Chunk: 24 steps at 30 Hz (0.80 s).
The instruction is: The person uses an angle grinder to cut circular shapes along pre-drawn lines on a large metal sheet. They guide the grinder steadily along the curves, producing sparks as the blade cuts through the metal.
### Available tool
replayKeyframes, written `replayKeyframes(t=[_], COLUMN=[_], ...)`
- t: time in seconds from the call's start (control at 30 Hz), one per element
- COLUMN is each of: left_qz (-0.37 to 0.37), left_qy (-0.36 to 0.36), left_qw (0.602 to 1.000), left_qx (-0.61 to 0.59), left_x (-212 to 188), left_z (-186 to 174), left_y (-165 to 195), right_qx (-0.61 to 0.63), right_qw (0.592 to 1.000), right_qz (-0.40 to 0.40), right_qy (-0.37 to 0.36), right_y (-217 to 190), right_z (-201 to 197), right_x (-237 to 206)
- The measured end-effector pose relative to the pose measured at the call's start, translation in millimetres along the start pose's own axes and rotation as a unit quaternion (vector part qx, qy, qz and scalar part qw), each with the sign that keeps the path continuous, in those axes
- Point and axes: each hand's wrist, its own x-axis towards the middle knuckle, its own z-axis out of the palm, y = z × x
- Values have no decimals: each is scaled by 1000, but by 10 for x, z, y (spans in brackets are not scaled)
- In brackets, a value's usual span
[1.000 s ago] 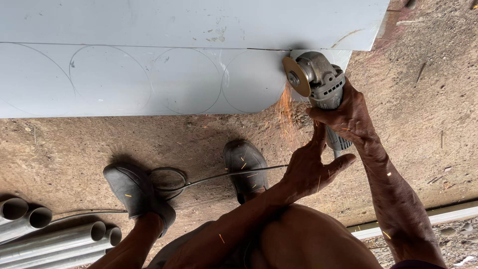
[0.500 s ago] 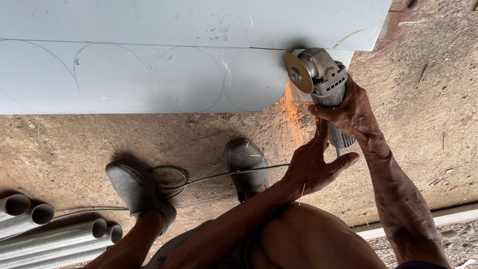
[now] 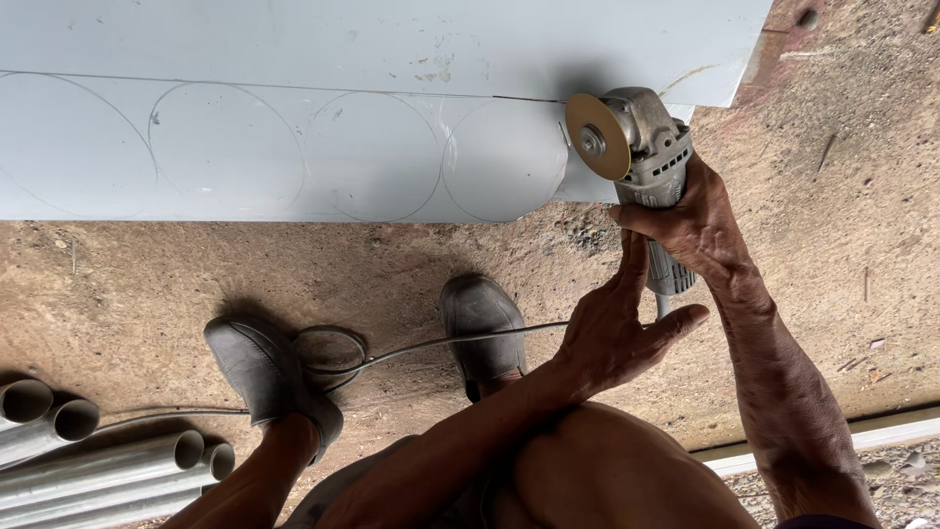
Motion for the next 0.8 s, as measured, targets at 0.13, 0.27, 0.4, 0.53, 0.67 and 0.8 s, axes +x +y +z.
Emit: replayKeyframes(t=[0.13,0.27,0.4,0.53,0.67,0.8], left_qz=[42,21,19,39,15,23], left_qy=[24,16,11,27,7,19], left_qw=[999,999,999,999,999,999], left_qx=[-3,-24,-27,-23,-34,-33], left_x=[-15,-29,-15,-5,14,49], left_z=[-11,1,2,2,27,93], left_y=[55,55,42,40,19,-76], right_qx=[68,75,38,35,39,55], right_qw=[996,996,996,997,998,997], right_qz=[56,50,86,73,52,58], right_qy=[4,2,-11,-8,-8,-8], right_y=[-90,-167,-193,-189,-179,-158], right_z=[-50,-68,-69,-78,-91,-90], right_x=[-11,11,28,19,16,29])
